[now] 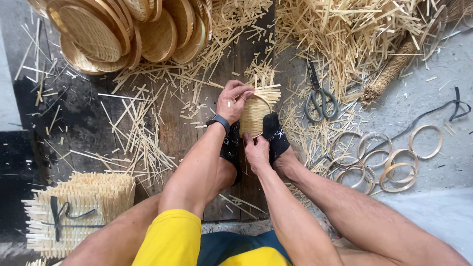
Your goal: The person sits on the floor and repeatedly trims the edges of small woven bamboo baskets using shears. They place a basket on a wooden block, cut the protruding strands around the rim, then remove the basket and stack it with others. The process is repeated for multiple baskets.
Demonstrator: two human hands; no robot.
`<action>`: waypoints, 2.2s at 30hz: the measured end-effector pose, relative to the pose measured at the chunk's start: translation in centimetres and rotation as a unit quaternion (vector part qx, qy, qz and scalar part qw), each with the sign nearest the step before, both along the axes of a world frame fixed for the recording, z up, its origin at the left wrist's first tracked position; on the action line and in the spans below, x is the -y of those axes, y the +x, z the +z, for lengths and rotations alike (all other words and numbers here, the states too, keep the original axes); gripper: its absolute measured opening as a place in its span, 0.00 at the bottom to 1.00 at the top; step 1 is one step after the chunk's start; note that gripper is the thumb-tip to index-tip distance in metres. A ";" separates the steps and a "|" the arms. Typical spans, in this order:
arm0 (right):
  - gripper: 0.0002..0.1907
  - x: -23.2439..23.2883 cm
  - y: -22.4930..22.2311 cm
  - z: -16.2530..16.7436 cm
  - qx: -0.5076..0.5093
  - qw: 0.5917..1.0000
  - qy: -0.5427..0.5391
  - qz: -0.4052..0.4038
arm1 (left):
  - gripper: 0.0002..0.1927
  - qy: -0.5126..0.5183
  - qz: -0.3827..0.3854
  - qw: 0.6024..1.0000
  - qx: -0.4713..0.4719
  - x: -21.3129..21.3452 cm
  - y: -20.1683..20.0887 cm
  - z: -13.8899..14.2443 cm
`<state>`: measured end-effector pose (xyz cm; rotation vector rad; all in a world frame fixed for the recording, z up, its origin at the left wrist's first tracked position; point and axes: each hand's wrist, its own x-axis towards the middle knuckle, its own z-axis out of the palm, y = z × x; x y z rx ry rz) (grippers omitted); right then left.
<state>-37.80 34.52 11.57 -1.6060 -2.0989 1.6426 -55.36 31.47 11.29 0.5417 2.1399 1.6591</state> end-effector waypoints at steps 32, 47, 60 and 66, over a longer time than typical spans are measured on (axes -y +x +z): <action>0.20 -36.6 6.2 25.1 0.264 0.793 0.372 0.404 | 0.22 -0.117 -0.175 0.950 -0.230 0.5 9.1 9.8; 0.32 -40.4 6.1 -1.8 0.113 0.912 0.294 0.264 | 0.46 -0.237 0.021 0.948 -0.210 -8.8 11.1 7.4; 0.28 -38.4 5.0 -1.0 0.163 0.950 -0.058 0.261 | 0.42 -0.120 -0.072 0.946 -0.291 -8.1 6.9 4.9; 0.35 -34.0 6.3 3.8 0.237 0.906 0.091 0.339 | 0.43 -0.202 -0.209 0.888 -0.358 -7.6 4.6 5.6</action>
